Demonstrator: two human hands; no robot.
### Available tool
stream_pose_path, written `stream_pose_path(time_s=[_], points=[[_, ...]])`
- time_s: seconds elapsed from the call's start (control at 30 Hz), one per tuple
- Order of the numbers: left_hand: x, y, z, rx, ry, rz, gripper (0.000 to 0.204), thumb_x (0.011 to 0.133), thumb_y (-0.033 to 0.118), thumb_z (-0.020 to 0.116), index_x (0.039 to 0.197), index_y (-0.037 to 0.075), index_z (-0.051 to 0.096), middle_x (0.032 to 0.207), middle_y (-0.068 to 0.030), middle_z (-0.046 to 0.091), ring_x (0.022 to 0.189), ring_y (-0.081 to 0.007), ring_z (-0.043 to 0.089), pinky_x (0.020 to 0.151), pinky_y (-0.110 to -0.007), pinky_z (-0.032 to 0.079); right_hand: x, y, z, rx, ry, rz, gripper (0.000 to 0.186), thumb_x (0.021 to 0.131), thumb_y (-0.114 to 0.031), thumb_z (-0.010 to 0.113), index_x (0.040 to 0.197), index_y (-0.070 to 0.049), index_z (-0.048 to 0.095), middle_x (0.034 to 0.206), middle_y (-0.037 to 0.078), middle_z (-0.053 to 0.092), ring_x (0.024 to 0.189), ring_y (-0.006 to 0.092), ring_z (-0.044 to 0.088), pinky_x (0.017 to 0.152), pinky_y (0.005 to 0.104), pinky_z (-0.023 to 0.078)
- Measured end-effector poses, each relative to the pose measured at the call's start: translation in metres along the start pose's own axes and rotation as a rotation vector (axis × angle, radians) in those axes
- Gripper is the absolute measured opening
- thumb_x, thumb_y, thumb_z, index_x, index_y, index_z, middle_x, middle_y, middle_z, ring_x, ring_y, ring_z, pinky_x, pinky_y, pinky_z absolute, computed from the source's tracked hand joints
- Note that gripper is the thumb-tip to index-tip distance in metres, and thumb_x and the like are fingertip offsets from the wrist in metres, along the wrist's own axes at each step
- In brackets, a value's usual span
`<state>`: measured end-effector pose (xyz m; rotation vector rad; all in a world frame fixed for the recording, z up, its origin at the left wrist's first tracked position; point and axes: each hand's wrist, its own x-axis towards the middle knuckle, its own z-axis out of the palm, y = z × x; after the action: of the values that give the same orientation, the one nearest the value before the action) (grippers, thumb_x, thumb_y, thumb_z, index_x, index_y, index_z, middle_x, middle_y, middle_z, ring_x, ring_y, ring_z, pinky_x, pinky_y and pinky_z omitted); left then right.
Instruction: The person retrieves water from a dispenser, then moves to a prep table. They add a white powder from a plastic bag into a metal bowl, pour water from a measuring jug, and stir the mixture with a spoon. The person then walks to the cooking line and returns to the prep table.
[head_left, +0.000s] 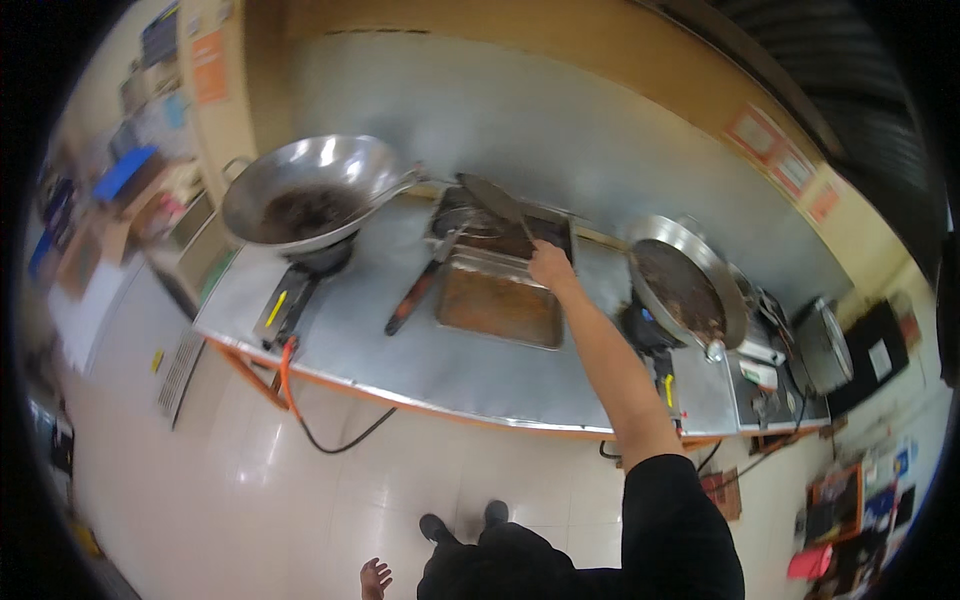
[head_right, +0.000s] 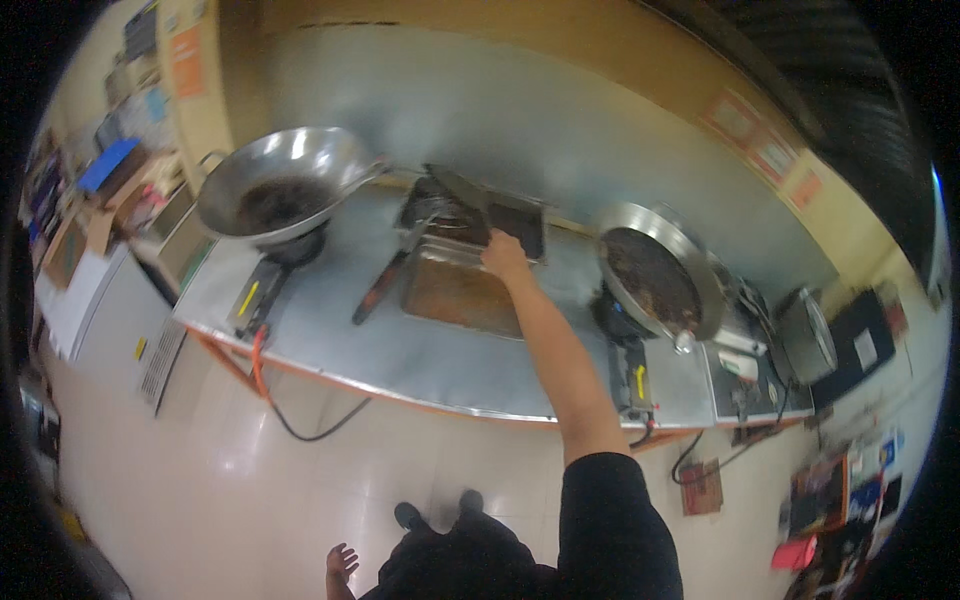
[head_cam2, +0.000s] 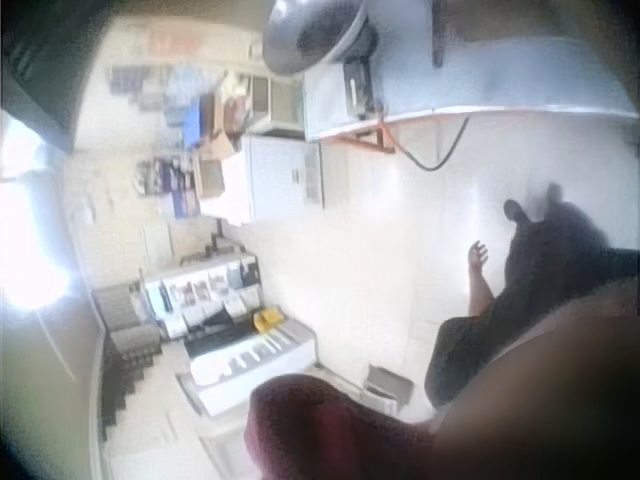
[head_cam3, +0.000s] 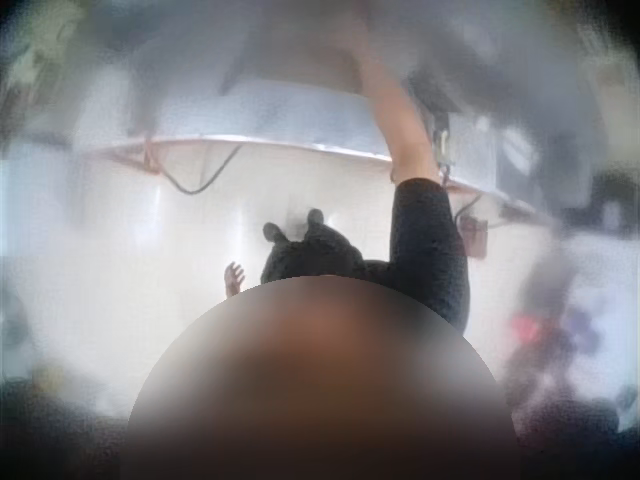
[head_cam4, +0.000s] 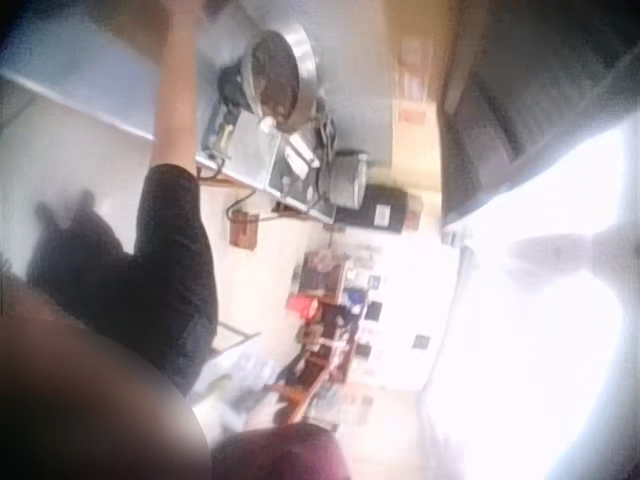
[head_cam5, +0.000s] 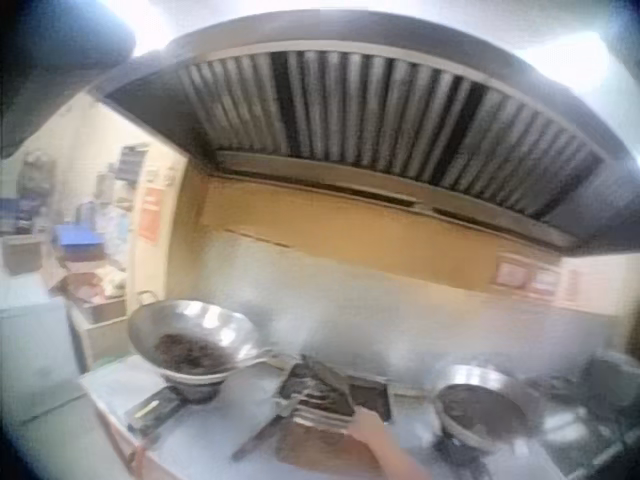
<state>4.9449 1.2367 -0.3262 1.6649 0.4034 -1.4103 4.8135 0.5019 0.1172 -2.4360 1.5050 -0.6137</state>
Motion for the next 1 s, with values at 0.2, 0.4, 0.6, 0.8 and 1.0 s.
stream_pose_path(time_s=[0.2, 0.4, 0.6, 0.8, 1.0], points=[[0.016, 0.070, 0.033, 0.204, -0.053, 0.111, 0.054, 0.097, 0.037, 0.040, 0.144, 0.010, 0.040, 0.136, -0.0186, 0.053, 0.117, -0.0370, 0.056, 0.094, -0.053, 0.047, -0.043, 0.048, -0.206, -0.173, -0.027, -0.126, 0.035, 0.087, -0.015, 0.051, 0.116, 0.003, 0.062, 0.118, 0.026, 0.063, 0.109, 0.0435, 0.059, 0.095, 0.0488, 0.047], [0.026, 0.065, 0.082, 0.209, -0.084, 0.114, 0.052, 0.098, 0.036, 0.041, 0.143, 0.011, 0.042, 0.134, -0.0176, 0.055, 0.115, -0.0350, 0.057, 0.091, -0.053, 0.048, -0.134, 0.169, -0.363, -0.289, 0.093, 0.005, 0.037, 0.091, -0.011, 0.048, 0.124, -0.001, 0.060, 0.119, 0.026, 0.062, 0.113, 0.0421, 0.058, 0.098, 0.0464, 0.045], [0.027, 0.036, 0.138, 0.428, -0.251, 0.003, 0.050, 0.099, 0.035, 0.042, 0.143, 0.012, 0.042, 0.130, -0.0176, 0.058, 0.112, -0.0357, 0.059, 0.090, -0.053, 0.048, -0.208, 0.319, -0.381, -0.550, 0.030, 0.181, 0.037, 0.079, -0.005, 0.054, 0.116, 0.000, 0.059, 0.100, 0.027, 0.066, 0.100, 0.0457, 0.062, 0.086, 0.0518, 0.049], [0.016, 0.029, 0.167, 0.344, -0.200, 0.029, 0.048, 0.097, 0.042, 0.046, 0.135, 0.015, 0.051, 0.121, -0.0125, 0.061, 0.103, -0.0292, 0.060, 0.083, -0.048, 0.050, -0.273, 0.370, -0.399, -0.540, -0.054, 0.299, 0.032, 0.077, -0.004, 0.061, 0.108, 0.001, 0.062, 0.101, 0.025, 0.067, 0.098, 0.0426, 0.064, 0.087, 0.0495, 0.049], [-0.004, 0.025, 0.146, 0.361, -0.149, 0.054, 0.051, 0.098, 0.037, 0.047, 0.142, 0.012, 0.043, 0.126, -0.0179, 0.060, 0.108, -0.0360, 0.060, 0.088, -0.053, 0.049, -0.289, 0.349, -0.435, 0.165, -0.281, 0.718, 0.036, 0.088, -0.006, 0.051, 0.121, 0.004, 0.059, 0.087, 0.017, 0.068, 0.063, 0.0225, 0.066, 0.054, 0.0366, 0.053]])
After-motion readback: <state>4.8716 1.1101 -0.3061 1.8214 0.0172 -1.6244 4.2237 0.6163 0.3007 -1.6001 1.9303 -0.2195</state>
